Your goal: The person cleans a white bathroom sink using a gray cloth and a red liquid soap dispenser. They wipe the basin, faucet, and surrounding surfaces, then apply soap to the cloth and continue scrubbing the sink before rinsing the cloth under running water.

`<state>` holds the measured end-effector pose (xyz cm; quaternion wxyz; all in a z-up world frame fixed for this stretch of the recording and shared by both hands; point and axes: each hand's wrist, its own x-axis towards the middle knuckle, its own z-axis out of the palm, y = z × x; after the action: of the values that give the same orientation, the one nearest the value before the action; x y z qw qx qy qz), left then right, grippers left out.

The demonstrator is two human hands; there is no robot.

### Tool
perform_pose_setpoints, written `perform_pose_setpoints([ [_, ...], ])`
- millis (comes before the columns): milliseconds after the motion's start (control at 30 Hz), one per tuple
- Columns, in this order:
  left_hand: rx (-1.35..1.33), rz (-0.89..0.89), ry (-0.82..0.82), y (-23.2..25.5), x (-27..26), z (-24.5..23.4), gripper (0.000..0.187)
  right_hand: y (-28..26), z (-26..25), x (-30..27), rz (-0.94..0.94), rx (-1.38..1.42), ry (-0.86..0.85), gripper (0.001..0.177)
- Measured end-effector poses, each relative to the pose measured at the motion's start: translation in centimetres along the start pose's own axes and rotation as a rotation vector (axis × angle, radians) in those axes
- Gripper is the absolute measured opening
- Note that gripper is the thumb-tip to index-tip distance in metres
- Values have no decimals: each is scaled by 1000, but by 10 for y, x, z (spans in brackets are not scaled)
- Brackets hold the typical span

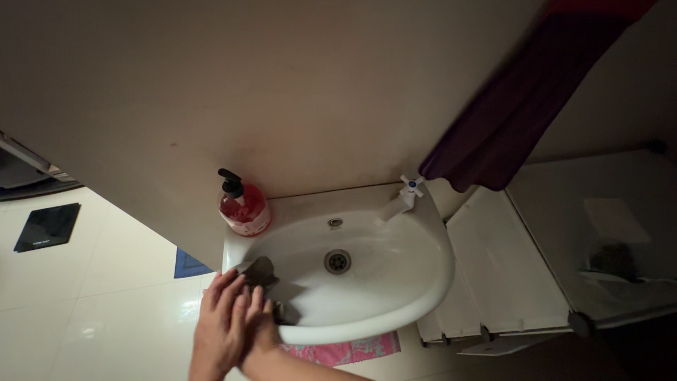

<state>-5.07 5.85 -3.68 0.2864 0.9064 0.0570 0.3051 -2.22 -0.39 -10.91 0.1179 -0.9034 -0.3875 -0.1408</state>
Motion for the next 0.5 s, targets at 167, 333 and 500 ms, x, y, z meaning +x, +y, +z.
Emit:
perform_pose_setpoints([
  [167,132,-11,33,31,-49,54,39,87,-24,-65,-295,120,-215,64],
  [333,37,57,126,118,-71,145,53,226,-90,-123,-374,682,-108,20],
  [500,-344,30,-208,242,-46,204,83,343,-162,-128,-474,36,-445,29],
])
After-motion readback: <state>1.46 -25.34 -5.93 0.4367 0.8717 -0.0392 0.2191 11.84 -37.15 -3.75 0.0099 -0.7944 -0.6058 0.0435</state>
